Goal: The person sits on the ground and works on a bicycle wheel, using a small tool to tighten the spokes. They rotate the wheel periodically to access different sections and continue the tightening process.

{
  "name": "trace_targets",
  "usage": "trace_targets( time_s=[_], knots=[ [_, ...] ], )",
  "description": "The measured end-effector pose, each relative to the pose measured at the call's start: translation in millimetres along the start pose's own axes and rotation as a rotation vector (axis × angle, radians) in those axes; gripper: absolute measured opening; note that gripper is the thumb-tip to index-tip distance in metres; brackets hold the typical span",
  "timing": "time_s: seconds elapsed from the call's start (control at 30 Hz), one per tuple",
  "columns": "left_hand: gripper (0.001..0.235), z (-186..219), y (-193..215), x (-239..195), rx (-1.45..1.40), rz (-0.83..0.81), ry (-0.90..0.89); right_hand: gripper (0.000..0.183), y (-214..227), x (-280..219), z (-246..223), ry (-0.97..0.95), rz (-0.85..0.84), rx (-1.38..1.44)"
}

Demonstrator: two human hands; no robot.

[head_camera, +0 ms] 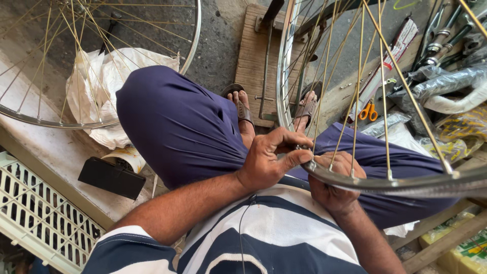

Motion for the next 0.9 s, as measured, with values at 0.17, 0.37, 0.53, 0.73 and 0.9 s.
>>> trace_targets(
  time_s=[0.17, 0.37, 0.53, 0.73, 0.9],
  knots=[
    [0.029, 8.0, 0.1, -2.4, 0.127, 0.033, -0.032, 0.014, -0.7, 1.9, 4.1, -0.007, -0.034, 0.011],
    [0.024, 20.2, 1.3, -11.9, 0.227, 0.064, -0.121, 0.013, -1.4, 3.0, 6.5, -0.012, -0.061, 0.003],
    [0.027, 9.2, 23.4, -11.7, 0.369, 0.132, 0.104, 0.01, -6.9, 1.9, 9.0, 0.023, -0.031, 0.027],
    [0.044, -14.9, 46.2, 28.3, 0.467, 0.043, 0.184, 0.009, -2.6, -4.9, 7.9, -0.002, 0.021, 0.046],
    [0.057, -40.2, 21.5, 46.1, 0.554, -0.197, 0.218, 0.008, 4.8, -5.1, 2.9, -0.04, 0.052, 0.062]
  ],
)
Point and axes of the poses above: each hand's wrist, its own x-axis towards the middle knuckle, its own y-axis out of the back of the hand, z = x × y, the point moved 10 cm from there along x, towards the middle knuckle, and after that the axes turned 6 degrees about -z, right-handed, at the moved point
